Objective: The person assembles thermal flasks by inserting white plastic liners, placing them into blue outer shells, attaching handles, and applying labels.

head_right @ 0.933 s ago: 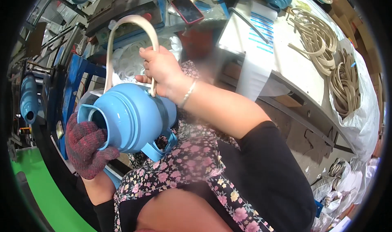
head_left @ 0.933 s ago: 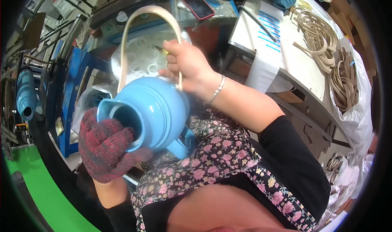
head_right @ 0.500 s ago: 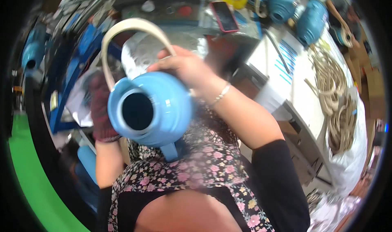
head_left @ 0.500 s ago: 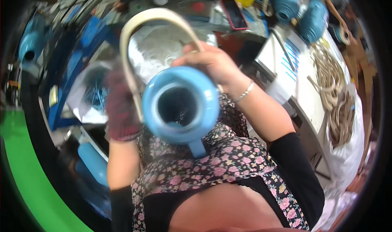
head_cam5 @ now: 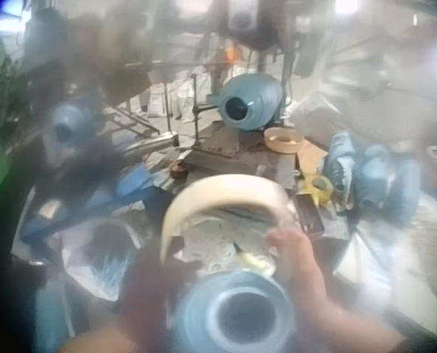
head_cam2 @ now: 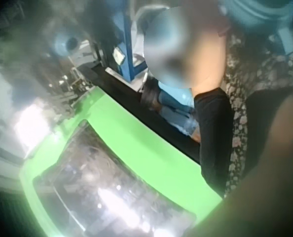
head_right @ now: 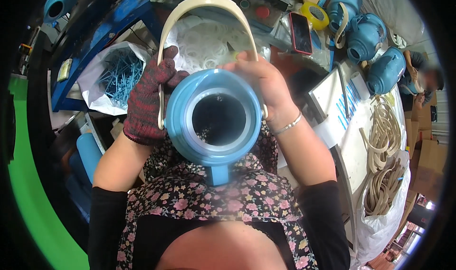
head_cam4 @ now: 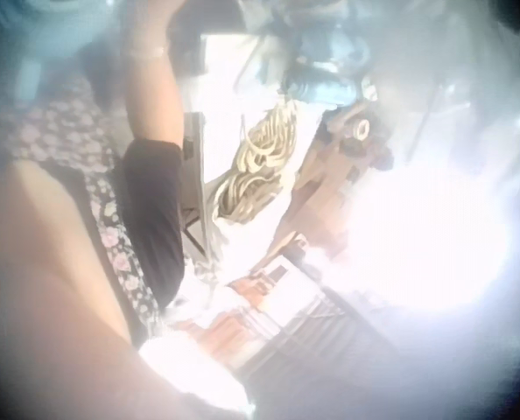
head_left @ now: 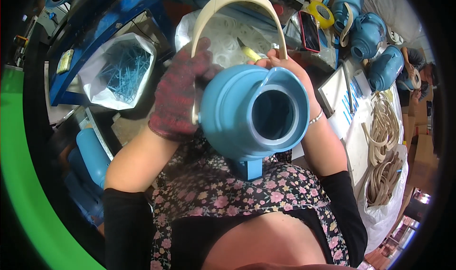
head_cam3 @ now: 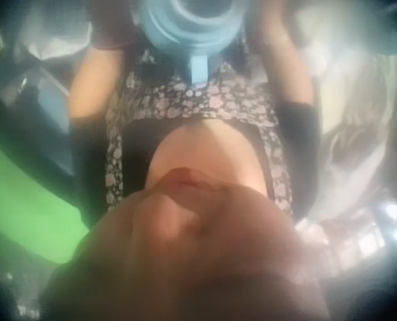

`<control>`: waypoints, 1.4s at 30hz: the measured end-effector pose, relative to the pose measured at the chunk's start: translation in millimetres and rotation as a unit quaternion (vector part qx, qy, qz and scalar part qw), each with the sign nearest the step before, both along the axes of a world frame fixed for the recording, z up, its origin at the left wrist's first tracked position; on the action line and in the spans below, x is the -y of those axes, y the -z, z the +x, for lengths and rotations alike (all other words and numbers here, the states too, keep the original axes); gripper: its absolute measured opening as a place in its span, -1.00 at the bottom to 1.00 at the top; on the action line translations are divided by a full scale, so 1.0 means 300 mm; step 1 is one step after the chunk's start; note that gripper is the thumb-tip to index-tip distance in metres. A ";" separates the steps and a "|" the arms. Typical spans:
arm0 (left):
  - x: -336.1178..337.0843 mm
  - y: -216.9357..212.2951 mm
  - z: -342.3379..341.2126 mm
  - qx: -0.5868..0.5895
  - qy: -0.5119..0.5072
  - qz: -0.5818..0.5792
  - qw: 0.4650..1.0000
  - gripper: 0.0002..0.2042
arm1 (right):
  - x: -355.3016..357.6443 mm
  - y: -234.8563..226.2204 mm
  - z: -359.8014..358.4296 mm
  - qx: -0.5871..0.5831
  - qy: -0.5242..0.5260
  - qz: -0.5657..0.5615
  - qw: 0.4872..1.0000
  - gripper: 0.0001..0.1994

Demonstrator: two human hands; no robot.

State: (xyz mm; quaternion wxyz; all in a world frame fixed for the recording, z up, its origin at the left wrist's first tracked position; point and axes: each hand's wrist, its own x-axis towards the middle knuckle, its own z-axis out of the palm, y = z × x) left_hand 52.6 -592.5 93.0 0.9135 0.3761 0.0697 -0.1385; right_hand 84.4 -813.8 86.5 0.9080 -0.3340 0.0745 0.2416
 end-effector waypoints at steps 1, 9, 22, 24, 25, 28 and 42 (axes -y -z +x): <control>0.004 0.007 -0.002 0.001 0.000 -0.001 1.000 -0.54 | -0.003 0.023 -0.003 0.023 0.003 -0.015 1.000 -0.84; 0.038 -0.060 0.021 0.192 -0.114 0.188 0.957 -0.56 | -0.002 -0.005 -0.025 0.289 0.155 -0.143 0.934 -0.43; -0.237 0.238 0.174 0.127 -0.150 0.405 0.893 -0.53 | 0.905 0.029 -0.287 0.251 0.443 0.003 0.861 -0.28; -0.309 0.240 0.091 0.081 -0.218 0.412 0.881 -0.59 | 1.155 0.117 -0.461 0.180 0.602 -0.164 0.760 -0.35; -0.407 0.301 0.059 0.041 -0.226 0.387 0.893 -0.61 | 1.271 0.139 -0.516 0.158 0.643 -0.179 0.728 -0.49; -0.752 0.586 -0.077 -0.064 -0.179 0.409 0.892 -0.66 | 1.527 0.035 -0.494 0.082 0.702 -0.267 0.655 -0.78; -0.860 0.865 -0.639 -0.182 -0.172 0.821 0.513 -0.63 | 0.995 0.161 -0.040 0.109 0.191 -0.547 0.808 -0.56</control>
